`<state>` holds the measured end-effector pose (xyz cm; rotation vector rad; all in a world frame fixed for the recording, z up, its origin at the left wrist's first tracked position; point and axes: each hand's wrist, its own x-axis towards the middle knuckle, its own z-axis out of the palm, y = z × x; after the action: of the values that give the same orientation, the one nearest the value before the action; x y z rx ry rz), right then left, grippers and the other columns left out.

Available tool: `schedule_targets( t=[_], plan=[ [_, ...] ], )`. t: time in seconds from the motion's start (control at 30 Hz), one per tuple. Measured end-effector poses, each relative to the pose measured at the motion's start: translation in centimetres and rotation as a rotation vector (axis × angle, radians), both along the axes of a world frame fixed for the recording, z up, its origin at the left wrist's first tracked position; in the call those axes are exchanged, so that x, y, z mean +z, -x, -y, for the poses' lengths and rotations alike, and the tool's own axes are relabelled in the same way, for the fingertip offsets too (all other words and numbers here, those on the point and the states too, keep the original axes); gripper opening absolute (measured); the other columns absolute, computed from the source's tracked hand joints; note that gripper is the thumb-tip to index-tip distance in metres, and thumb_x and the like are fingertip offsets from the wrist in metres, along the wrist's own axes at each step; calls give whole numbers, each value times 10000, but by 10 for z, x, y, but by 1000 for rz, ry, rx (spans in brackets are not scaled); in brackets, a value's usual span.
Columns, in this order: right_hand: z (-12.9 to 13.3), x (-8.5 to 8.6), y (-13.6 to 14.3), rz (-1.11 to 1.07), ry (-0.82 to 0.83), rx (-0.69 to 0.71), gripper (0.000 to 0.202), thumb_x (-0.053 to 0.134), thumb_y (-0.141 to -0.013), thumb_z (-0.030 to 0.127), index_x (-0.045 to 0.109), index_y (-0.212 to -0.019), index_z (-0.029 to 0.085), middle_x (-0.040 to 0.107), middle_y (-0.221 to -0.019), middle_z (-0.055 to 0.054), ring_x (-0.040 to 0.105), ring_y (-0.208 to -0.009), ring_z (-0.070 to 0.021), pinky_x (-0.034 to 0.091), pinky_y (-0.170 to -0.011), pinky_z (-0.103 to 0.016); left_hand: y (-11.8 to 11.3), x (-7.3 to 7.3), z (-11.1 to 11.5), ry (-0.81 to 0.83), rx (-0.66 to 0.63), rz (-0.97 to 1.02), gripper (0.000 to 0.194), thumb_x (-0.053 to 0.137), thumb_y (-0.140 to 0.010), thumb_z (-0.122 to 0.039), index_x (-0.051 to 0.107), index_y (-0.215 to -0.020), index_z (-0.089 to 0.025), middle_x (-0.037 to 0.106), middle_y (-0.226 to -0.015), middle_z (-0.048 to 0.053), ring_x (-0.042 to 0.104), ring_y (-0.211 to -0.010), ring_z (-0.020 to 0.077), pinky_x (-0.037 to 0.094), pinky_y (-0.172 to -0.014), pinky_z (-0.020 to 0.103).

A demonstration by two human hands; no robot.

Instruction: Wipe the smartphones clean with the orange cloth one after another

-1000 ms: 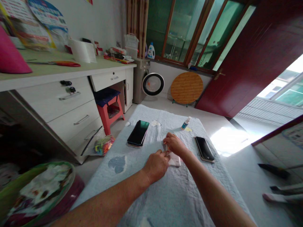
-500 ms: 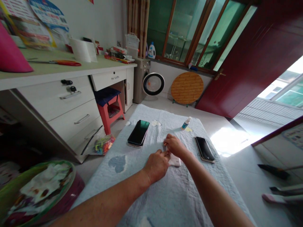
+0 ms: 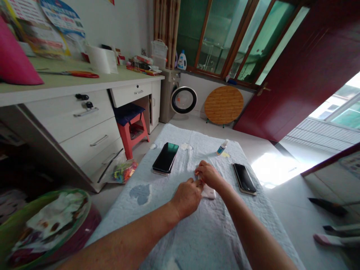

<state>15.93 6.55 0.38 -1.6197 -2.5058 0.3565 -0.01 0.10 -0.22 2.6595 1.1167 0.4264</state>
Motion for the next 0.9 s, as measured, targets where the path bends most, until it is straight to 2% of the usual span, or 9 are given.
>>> schedule_targets(
  t=[0.2, 0.5, 0.7, 0.9],
  plan=[
    [-23, 2, 7, 97, -67, -100, 301, 440, -877, 112, 731, -926, 173, 608, -975, -75, 575, -839, -134, 390, -749, -210, 0, -2, 0, -27, 0, -16, 208, 502, -884, -204, 641, -1032, -156, 645, -1160, 101, 568, -937, 242, 509, -808, 363],
    [-30, 2, 5, 109, -63, -186, 279, 436, -895, 143, 712, -920, 170, 622, -946, -72, 586, -806, -129, 369, -712, -207, 0, 0, 1, -2, 17, -30, 220, 495, -898, -225, 627, -1069, -185, 640, -1173, 86, 564, -944, 230, 505, -820, 359],
    [-32, -1, -13, 136, -55, -237, 264, 450, -894, 161, 713, -904, 158, 634, -902, -78, 583, -819, -144, 372, -723, -217, 0, 0, 1, 11, 22, -15, 223, 534, -886, -264, 638, -1066, -182, 617, -1237, 88, 555, -986, 246, 498, -850, 368],
    [-24, -5, -38, 127, -75, -305, 290, 431, -877, 141, 718, -912, 146, 631, -897, -82, 572, -792, -139, 368, -725, -222, 2, 1, 2, 36, 27, -7, 229, 537, -879, -262, 629, -1076, -192, 596, -1278, 69, 555, -1019, 246, 488, -882, 369]
  ],
)
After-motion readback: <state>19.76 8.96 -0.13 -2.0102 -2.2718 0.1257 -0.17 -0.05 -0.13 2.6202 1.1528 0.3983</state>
